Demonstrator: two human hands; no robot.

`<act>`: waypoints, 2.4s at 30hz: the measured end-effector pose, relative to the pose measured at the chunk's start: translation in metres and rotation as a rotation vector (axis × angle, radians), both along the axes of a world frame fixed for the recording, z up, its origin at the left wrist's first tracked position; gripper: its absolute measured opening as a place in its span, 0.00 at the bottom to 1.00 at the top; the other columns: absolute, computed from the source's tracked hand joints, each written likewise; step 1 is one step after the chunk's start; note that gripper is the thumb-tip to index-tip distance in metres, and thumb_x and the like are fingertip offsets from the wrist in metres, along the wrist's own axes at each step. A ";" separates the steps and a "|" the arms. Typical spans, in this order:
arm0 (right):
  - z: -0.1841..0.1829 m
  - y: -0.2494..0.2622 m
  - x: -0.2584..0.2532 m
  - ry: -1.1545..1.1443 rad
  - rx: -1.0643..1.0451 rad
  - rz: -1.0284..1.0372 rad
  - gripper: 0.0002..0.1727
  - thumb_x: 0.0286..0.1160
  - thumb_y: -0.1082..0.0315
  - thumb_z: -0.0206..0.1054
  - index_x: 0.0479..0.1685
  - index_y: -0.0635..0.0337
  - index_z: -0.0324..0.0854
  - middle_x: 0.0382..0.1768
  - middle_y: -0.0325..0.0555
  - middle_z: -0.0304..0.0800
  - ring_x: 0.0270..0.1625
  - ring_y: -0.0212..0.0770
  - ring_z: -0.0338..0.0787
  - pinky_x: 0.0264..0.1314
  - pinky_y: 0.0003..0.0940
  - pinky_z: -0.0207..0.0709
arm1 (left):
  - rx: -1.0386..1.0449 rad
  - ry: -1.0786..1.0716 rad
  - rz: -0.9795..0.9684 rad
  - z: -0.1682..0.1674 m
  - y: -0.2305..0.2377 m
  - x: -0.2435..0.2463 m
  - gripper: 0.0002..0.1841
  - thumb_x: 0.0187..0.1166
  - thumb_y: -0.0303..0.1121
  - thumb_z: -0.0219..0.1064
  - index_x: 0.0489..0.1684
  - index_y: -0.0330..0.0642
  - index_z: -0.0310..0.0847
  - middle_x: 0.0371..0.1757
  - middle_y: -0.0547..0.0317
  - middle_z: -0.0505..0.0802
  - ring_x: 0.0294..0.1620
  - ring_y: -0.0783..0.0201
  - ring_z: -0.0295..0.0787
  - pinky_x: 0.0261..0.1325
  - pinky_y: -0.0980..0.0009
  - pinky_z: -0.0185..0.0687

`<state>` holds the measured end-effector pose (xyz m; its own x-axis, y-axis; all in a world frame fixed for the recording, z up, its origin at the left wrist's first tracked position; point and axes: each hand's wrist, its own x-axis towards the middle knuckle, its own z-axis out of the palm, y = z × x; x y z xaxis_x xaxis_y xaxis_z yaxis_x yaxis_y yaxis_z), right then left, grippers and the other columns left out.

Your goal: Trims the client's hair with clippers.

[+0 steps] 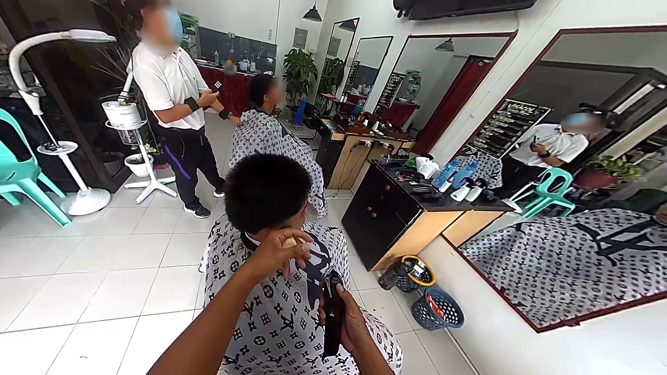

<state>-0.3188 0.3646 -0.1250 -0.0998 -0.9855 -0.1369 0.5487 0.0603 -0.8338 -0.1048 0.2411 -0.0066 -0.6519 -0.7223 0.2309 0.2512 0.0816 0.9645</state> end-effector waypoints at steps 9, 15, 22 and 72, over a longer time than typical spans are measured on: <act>-0.001 -0.001 -0.005 -0.017 -0.013 -0.005 0.30 0.82 0.43 0.58 0.60 0.65 0.75 0.28 0.47 0.88 0.23 0.38 0.88 0.26 0.31 0.86 | -0.123 0.028 0.036 -0.002 -0.004 -0.001 0.10 0.81 0.31 0.66 0.56 0.41 0.86 0.31 0.68 0.94 0.22 0.77 0.87 0.20 0.82 0.79; 0.001 0.001 -0.004 0.003 0.016 -0.014 0.29 0.82 0.45 0.56 0.61 0.65 0.73 0.27 0.47 0.87 0.22 0.38 0.88 0.25 0.31 0.86 | -0.189 -0.198 -0.077 0.013 0.006 0.003 0.25 0.80 0.33 0.69 0.77 0.45 0.73 0.37 0.65 0.92 0.27 0.74 0.88 0.23 0.79 0.81; -0.002 0.010 -0.001 0.018 0.039 0.021 0.29 0.84 0.44 0.53 0.60 0.65 0.74 0.24 0.45 0.86 0.19 0.36 0.86 0.22 0.29 0.84 | -0.406 -0.085 0.155 0.022 0.009 0.005 0.17 0.82 0.37 0.69 0.65 0.43 0.83 0.35 0.70 0.93 0.27 0.78 0.87 0.28 0.81 0.84; -0.020 0.031 0.020 0.102 0.025 0.050 0.38 0.56 0.62 0.83 0.65 0.66 0.66 0.27 0.41 0.87 0.21 0.33 0.85 0.24 0.29 0.83 | -0.091 -0.115 -0.076 0.003 -0.003 0.005 0.13 0.82 0.31 0.66 0.62 0.43 0.82 0.38 0.66 0.95 0.25 0.75 0.89 0.21 0.80 0.80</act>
<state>-0.2988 0.3959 -0.1450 -0.0654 -0.9861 -0.1530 0.4571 0.1067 -0.8830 -0.1000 0.2380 -0.0038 -0.7301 -0.6491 0.2137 0.1482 0.1548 0.9768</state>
